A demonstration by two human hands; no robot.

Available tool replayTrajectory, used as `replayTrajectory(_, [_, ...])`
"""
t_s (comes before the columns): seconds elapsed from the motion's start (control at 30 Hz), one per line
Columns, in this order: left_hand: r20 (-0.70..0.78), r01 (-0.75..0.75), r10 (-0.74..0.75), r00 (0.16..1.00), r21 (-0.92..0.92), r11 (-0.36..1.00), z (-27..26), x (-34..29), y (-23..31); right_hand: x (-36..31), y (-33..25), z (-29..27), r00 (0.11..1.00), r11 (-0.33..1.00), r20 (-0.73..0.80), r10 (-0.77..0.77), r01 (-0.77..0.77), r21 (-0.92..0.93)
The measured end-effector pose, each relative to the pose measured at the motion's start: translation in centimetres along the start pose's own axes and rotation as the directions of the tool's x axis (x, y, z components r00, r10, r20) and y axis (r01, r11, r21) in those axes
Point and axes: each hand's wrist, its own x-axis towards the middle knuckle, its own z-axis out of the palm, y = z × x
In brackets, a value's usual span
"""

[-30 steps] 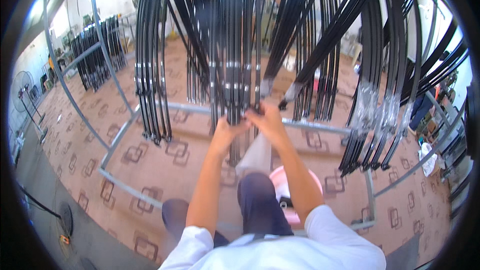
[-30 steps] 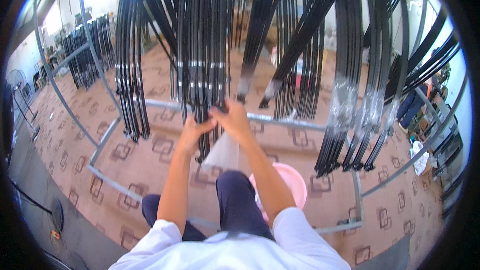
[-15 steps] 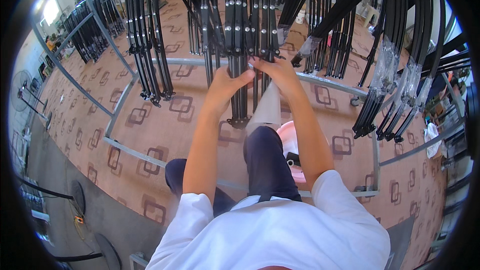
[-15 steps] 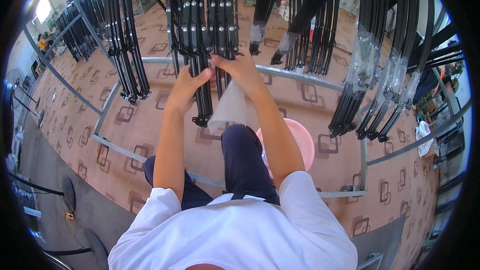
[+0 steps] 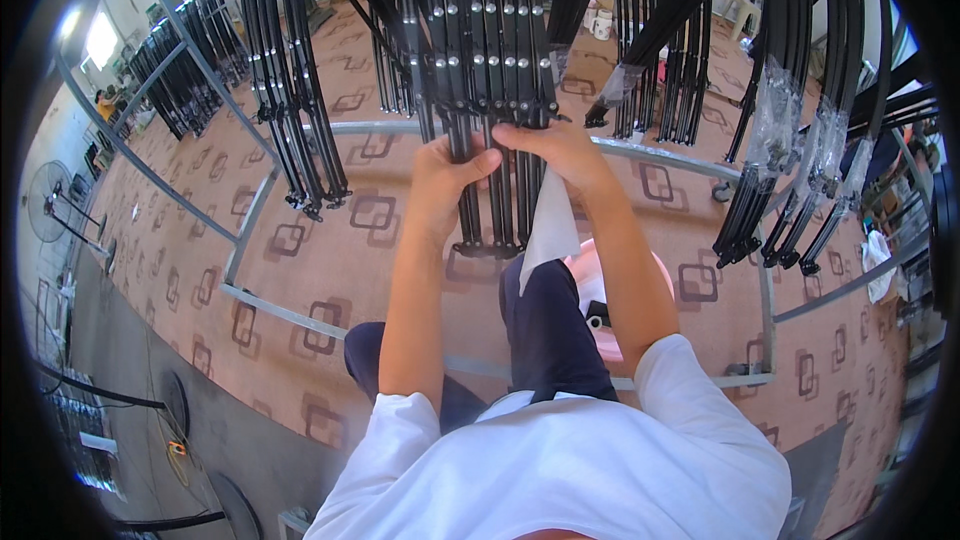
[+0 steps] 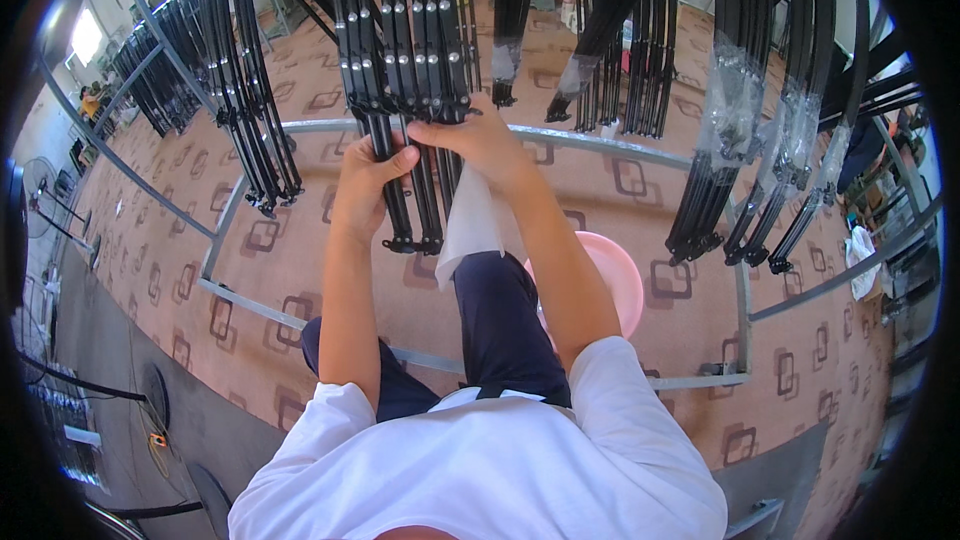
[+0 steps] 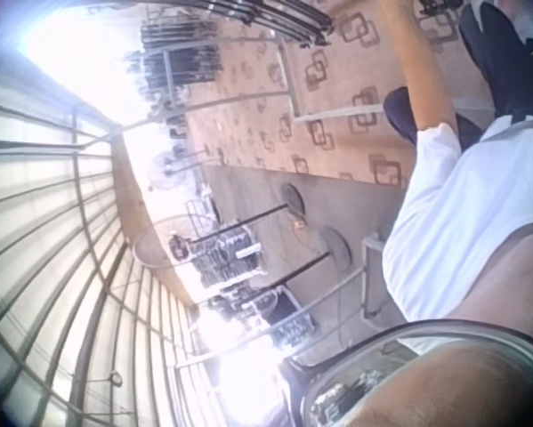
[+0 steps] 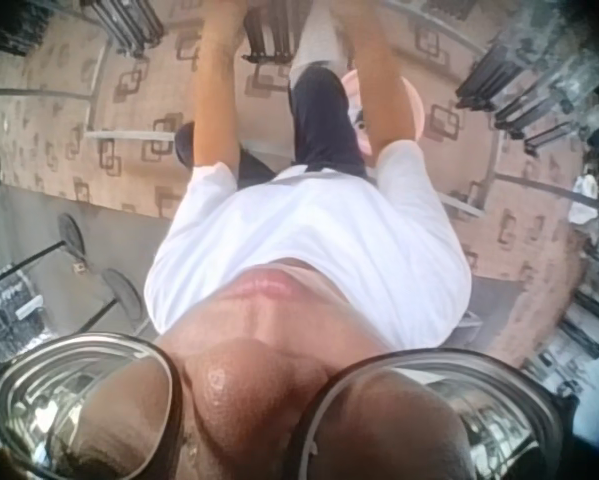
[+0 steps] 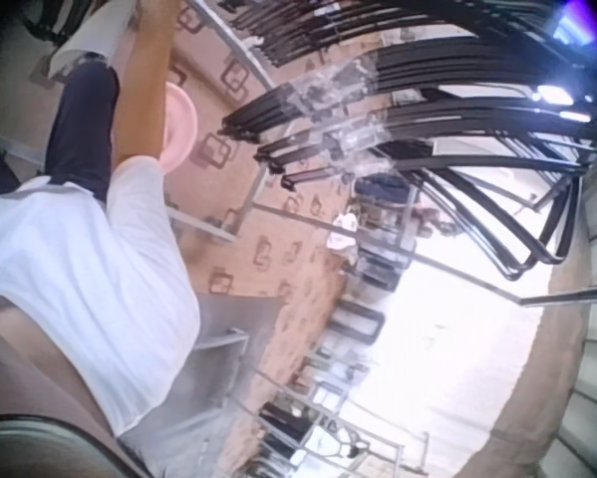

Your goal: The person wraps bundles of thin black metal rods in clear plastic film and applies white tape. The person removes a white pad from a pink bowl to wipe the components before bundling them and applying the wrap.

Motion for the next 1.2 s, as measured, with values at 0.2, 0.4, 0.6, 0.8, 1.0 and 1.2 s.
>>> replayTrajectory(0.2, [-0.051,-0.038,0.046,0.998,0.146,0.989,1.0,-0.5,0.3,0.5,1.1,-0.2,0.992,0.994,-0.087,-0.091,0.086,-0.06])
replayTrajectory(0.4, [-0.098,0.008,-0.007,0.995,0.013,1.0,0.1,-0.8,0.1,-0.1,-0.1,0.3,0.998,1.0,-0.056,-0.026,0.025,-0.015])
replayTrajectory(0.6, [-0.207,-0.271,0.848,0.488,0.888,0.373,1.8,-1.8,0.5,-0.1,-0.1,-0.6,0.992,0.991,-0.034,-0.118,0.115,-0.07])
replayTrajectory(0.8, [-0.101,-0.498,0.585,0.805,0.423,0.757,3.5,-3.1,0.7,-0.9,-1.2,-0.5,0.994,0.993,-0.02,-0.103,0.102,-0.056])
replayTrajectory(1.0, [0.365,-0.029,0.033,0.93,-0.015,0.999,2.7,1.8,2.6,-2.5,-2.4,0.2,0.988,0.981,0.0,-0.153,0.151,-0.125])
replayTrajectory(1.2, [0.549,0.144,0.085,0.831,-0.362,0.921,5.2,2.2,2.6,-5.4,-3.1,-1.0,0.927,0.755,-0.133,-0.351,0.196,-0.626])
